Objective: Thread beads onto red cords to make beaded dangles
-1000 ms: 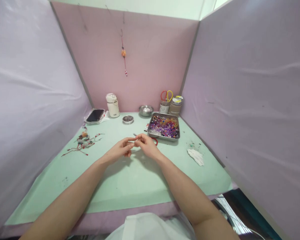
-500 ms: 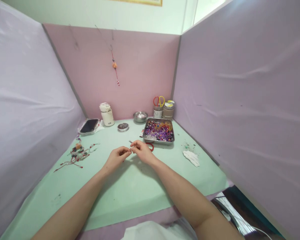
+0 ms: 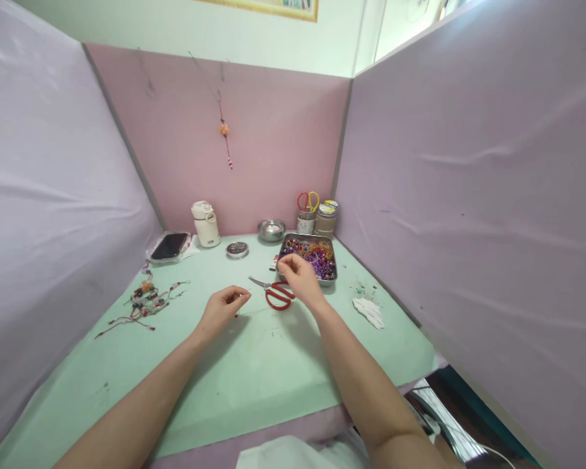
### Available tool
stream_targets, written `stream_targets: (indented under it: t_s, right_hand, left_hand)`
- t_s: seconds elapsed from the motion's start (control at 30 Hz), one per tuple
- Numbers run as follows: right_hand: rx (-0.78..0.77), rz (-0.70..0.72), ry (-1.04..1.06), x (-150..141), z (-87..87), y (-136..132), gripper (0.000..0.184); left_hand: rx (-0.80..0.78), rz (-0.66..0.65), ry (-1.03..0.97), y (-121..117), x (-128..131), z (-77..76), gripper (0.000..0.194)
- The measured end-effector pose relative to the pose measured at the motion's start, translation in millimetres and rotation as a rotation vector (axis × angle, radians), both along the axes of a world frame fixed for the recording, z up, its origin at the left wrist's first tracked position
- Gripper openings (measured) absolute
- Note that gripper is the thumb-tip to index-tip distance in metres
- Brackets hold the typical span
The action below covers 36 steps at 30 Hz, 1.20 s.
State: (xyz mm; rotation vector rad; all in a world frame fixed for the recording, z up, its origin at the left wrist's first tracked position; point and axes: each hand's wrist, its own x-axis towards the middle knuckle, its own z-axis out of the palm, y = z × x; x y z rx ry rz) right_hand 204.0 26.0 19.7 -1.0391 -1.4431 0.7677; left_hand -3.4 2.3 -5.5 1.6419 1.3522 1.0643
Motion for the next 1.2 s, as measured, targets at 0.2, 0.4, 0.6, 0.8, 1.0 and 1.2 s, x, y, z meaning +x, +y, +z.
stream_targets:
  t_s: [0.2,0.4,0.6,0.8,1.0,1.2]
  right_hand:
    - [0.013,-0.179,-0.453,41,24.6,34,0.015]
    - [-0.232,-0.212,-1.094,36,4.0,84,0.016]
    - [-0.319,-0.187,-1.223,20,-13.1,96,0.02]
    - [-0.348,-0.201,-1.286,15,-14.0,97,0.022]
    - [-0.326,-0.219,-1.262,14,-11.6,95,0.019]
    - [-0.114,-0.243,-0.977,19,10.9,66,0.02]
  left_hand:
    - [-0.029,0.003,0.002,-1,2,0.4,0.026]
    - [-0.025,-0.002,0.003,0,1,-0.4,0.027]
    - [-0.014,0.006,-0.008,-1,1,0.2,0.025]
    - [-0.009,0.013,0.017,-1,1,-0.3,0.022]
    - [-0.015,0.015,0.031,0,1,-1.6,0.023]
    - [0.001,0.043,0.0,0,2,-0.1,0.023]
